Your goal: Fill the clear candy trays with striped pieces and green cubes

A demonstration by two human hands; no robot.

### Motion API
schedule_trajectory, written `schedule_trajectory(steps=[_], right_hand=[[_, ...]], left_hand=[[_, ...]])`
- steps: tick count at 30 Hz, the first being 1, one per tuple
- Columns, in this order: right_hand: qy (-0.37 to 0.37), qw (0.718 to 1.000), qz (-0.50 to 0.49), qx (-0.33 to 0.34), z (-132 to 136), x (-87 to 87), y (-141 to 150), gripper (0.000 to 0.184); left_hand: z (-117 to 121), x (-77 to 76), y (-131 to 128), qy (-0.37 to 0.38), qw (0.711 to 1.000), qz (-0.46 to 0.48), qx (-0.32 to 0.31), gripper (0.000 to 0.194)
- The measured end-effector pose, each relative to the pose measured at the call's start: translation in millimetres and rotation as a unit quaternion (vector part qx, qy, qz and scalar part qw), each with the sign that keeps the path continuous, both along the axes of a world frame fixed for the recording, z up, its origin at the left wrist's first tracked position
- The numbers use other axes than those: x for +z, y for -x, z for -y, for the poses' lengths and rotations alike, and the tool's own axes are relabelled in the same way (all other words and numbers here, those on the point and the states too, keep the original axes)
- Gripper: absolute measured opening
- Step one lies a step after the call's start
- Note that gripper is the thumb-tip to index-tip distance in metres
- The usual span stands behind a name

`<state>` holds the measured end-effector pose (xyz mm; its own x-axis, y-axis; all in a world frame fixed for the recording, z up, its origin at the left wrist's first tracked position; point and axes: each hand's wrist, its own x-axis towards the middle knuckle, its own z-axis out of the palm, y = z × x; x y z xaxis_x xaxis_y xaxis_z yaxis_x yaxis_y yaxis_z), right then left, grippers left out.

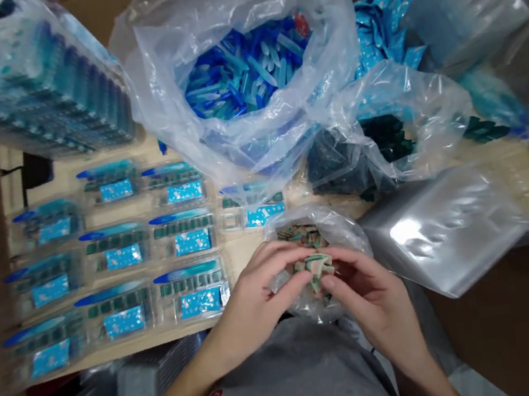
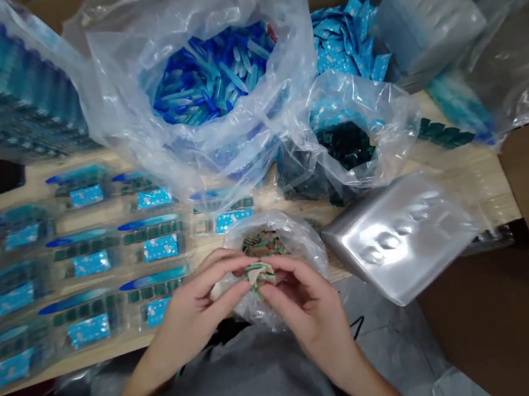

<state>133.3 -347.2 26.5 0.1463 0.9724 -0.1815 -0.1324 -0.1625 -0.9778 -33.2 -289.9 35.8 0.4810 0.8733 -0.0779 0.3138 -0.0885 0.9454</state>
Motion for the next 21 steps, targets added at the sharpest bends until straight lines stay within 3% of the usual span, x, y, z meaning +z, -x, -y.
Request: schedule_trajectory(steps=[6, 12, 21], right_hand=[[-0.03, 0.997, 0.066, -0.03, 2, -0.5, 0, 0.024], [-0.046, 0.995, 0.077, -0.046, 2, -1.6, 5, 0.022], [-0.033, 0.997, 0.046, -0.06, -1, 2.7, 6, 0.015]], left_hand=[[10, 2.0, -4, -0.072, 0.997, -0.026, 0.006, 0.028], [4, 7.8, -5, -0.275, 0.959, -0.071, -0.006, 0.01], [2, 12.1, -4, -0.363, 0.922, -0.127, -0.034, 0.012]])
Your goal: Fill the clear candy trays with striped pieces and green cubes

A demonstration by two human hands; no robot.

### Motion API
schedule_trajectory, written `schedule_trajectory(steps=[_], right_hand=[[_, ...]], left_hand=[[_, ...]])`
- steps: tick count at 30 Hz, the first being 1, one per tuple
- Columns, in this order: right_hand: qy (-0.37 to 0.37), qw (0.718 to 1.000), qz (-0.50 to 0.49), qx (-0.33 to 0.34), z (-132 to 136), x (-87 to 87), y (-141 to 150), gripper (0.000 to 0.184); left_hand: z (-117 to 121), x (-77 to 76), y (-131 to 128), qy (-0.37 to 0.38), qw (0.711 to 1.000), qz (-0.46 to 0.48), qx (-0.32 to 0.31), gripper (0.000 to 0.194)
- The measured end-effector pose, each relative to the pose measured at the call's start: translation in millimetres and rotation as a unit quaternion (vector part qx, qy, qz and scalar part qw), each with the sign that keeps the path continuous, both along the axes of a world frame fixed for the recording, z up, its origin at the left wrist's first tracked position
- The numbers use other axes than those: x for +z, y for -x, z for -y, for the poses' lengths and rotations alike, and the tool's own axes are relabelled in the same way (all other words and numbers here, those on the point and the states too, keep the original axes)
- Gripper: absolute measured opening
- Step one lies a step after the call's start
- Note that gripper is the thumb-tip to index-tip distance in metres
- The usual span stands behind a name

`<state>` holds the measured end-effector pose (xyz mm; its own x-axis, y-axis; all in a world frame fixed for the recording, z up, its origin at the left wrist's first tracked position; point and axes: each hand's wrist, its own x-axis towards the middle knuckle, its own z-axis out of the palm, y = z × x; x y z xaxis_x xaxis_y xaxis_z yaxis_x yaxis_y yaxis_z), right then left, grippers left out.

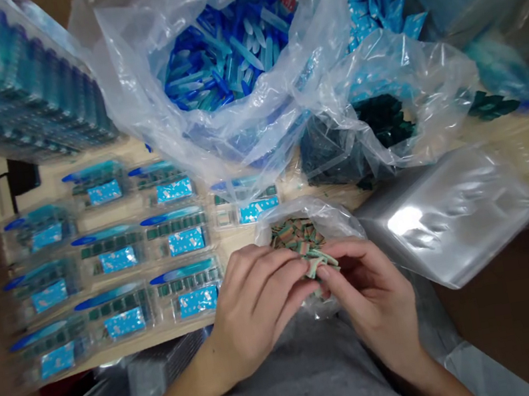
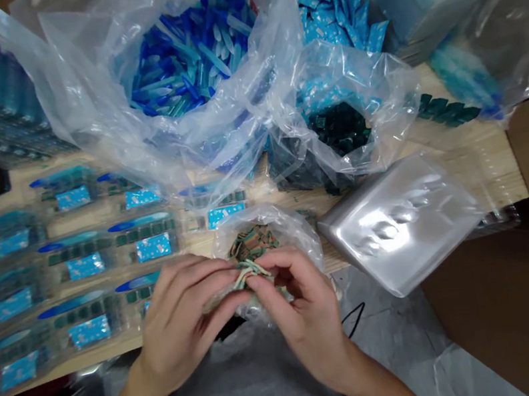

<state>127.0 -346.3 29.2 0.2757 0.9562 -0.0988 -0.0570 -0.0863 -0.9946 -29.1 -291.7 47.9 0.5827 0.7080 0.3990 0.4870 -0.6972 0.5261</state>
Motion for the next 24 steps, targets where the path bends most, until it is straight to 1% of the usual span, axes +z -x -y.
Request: schedule_trajectory(steps=[2, 5, 7, 9, 12, 15, 19, 22, 24], right_hand=[[0.003, 0.999, -0.039, 0.012, -1.1, 1.4, -1.2, 0.015], [0.015, 0.994, -0.099, 0.034, -4.1, 3.8, -2.4, 0.008], [0.022, 0.994, -0.099, 0.026, -5.4, 4.9, -2.5, 0.005], [0.026, 0.997, -0.077, 0.005, -5.3, 5.3, -2.2, 0.005], [0.021, 0.999, -0.048, -0.002, -2.7, 4.7, -1.6, 0.007], [0.015, 0.999, -0.024, 0.023, 0.2, 3.9, -2.0, 0.012], [0.006, 0.999, 0.003, 0.031, 1.4, 3.9, -3.1, 0.015], [-0.002, 0.999, 0.003, 0.042, 0.9, 4.5, -2.6, 0.018], [-0.002, 0.999, -0.005, 0.046, 0.9, 4.6, -1.1, 0.019]], left_hand=[[-0.4, -1.3, 0.2, 0.025, 0.999, 0.016, 0.016, 0.013], [-0.1, -3.1, 0.5, 0.131, 0.987, 0.078, 0.04, 0.011], [0.7, -3.9, 0.8, 0.2, 0.972, 0.117, 0.047, 0.008], [1.5, -3.9, 1.0, 0.231, 0.964, 0.123, 0.037, 0.007], [2.1, -3.2, 1.0, 0.222, 0.97, 0.098, 0.029, 0.007], [3.2, -4.1, 1.0, 0.21, 0.972, 0.092, 0.052, 0.009], [6.8, -8.1, 1.1, 0.213, 0.967, 0.123, 0.071, 0.015], [8.1, -9.9, 1.0, 0.19, 0.969, 0.144, 0.063, 0.017], [7.5, -9.4, 0.6, 0.167, 0.975, 0.132, 0.057, 0.021]])
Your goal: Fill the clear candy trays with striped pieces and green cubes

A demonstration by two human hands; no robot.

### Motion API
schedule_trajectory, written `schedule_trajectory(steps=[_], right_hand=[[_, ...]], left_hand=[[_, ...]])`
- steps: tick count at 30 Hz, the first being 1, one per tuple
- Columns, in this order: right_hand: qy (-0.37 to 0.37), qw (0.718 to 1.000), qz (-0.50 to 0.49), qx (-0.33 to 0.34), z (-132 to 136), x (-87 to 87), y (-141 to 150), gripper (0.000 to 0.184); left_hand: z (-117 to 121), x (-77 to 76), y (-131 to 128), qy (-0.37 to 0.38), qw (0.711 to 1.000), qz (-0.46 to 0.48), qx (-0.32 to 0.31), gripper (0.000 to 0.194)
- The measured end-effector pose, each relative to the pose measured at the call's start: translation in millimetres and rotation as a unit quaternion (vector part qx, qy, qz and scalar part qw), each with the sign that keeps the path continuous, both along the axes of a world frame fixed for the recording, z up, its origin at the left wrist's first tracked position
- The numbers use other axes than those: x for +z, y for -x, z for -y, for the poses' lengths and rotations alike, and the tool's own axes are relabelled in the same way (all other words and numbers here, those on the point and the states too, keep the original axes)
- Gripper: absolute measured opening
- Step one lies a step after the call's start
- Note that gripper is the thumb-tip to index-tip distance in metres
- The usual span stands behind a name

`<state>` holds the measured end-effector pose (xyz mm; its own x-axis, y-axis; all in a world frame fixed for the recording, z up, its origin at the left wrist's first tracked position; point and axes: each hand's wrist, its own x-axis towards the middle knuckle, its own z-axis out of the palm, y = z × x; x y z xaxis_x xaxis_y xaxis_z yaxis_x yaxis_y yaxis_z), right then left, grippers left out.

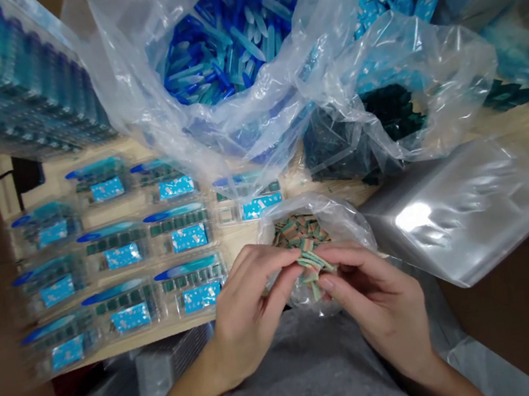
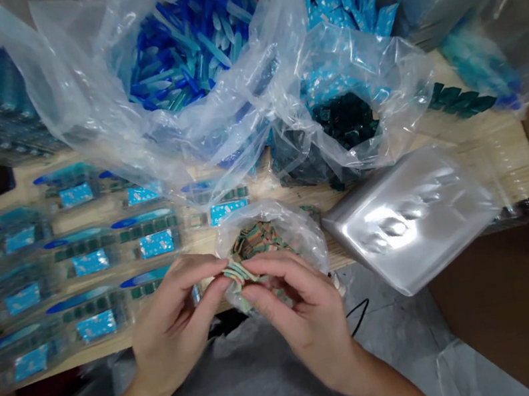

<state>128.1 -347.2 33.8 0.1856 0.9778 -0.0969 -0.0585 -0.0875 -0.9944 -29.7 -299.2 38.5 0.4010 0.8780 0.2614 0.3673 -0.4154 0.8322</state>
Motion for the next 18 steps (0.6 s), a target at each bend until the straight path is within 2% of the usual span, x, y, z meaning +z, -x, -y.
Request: schedule_trajectory(steps=[3, 8, 11, 14, 18], right_hand=[[-0.008, 1.0, -0.003, -0.014, 0.7, -0.8, 3.4, 0.021], [-0.019, 1.0, 0.004, -0.005, 2.3, -2.3, 4.6, 0.028], [-0.009, 1.0, -0.013, 0.013, 1.4, -1.4, 1.7, 0.029], [0.014, 0.999, -0.038, 0.003, -1.4, -1.0, 0.0, 0.027], [0.02, 0.998, -0.052, -0.031, -3.4, -2.0, 0.7, 0.023]], left_hand=[[-2.1, 2.7, -0.7, -0.029, 0.999, -0.032, -0.003, 0.025], [-3.0, 5.1, -1.1, -0.023, 0.999, -0.042, -0.001, 0.025], [-1.8, 3.3, -0.4, -0.034, 0.998, -0.04, 0.019, 0.018], [-2.1, 2.3, 0.6, -0.047, 0.998, -0.037, 0.033, 0.012], [-5.6, 6.3, 2.9, -0.023, 0.999, -0.03, -0.004, 0.008]])
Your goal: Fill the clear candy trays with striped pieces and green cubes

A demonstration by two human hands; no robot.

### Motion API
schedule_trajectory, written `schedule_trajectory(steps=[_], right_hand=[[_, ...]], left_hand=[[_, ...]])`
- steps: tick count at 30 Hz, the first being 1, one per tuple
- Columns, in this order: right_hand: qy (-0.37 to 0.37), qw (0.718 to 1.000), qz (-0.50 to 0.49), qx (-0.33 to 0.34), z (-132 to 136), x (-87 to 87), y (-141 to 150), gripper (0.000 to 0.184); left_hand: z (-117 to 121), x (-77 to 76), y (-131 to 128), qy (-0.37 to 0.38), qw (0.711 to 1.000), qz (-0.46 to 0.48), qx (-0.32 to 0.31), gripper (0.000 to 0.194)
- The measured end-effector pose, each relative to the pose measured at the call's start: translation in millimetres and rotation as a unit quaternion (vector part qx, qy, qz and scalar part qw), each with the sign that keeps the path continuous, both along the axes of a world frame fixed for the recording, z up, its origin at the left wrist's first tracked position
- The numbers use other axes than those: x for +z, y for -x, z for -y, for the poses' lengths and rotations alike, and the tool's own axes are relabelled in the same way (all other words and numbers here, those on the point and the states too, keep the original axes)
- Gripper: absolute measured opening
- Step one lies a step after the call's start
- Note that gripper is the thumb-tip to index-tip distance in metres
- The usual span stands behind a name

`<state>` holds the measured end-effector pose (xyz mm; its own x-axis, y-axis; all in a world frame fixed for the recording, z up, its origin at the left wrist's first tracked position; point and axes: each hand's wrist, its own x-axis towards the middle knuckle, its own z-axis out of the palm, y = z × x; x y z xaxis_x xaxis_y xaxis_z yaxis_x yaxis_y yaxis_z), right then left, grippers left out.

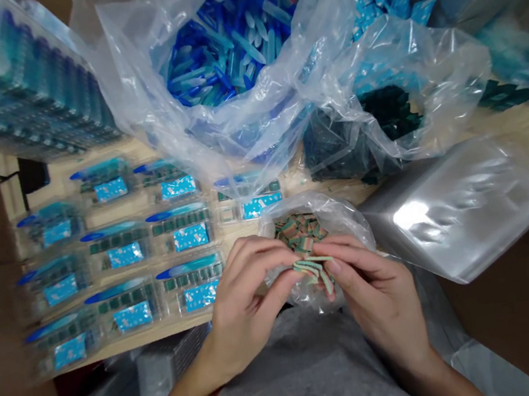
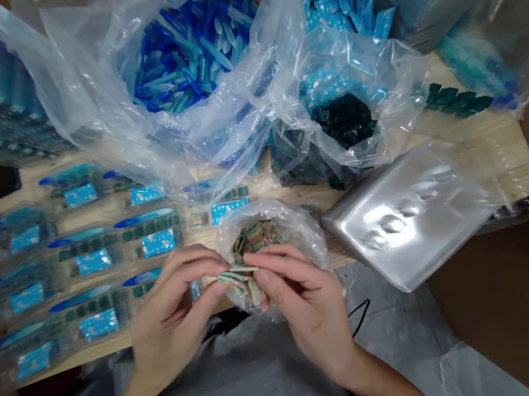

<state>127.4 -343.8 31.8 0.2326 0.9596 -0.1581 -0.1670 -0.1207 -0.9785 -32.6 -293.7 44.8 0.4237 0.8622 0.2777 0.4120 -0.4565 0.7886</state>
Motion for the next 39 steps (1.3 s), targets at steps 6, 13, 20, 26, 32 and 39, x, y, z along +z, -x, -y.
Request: schedule_trajectory(steps=[6, 13, 20, 26, 32, 39], right_hand=[[-0.014, 0.999, 0.042, 0.014, 4, 1.1, 1, 0.033], [-0.035, 0.996, 0.065, 0.046, 7, -0.1, 0, 0.038], [-0.046, 0.992, 0.065, 0.099, 3, 2.7, -3, 0.039], [-0.044, 0.999, 0.021, 0.006, 2, 1.5, 0, 0.049], [-0.079, 0.996, 0.027, -0.01, 4, 7.9, 4, 0.052], [-0.13, 0.982, 0.133, -0.023, 12, 2.5, 12, 0.062]], left_hand=[[0, 6.0, 2, -0.005, 0.999, -0.038, -0.008, 0.009], [4, 1.1, 3, -0.036, 0.999, -0.027, -0.01, 0.019], [-3, 1.0, 7, 0.074, 0.997, 0.034, -0.021, 0.016], [-7, 3.5, 16, 0.211, 0.968, 0.126, 0.059, 0.013], [-1, 0.6, 8, 0.236, 0.96, 0.12, 0.094, 0.014], [6, -0.9, 2, 0.2, 0.969, 0.135, 0.052, 0.016]])
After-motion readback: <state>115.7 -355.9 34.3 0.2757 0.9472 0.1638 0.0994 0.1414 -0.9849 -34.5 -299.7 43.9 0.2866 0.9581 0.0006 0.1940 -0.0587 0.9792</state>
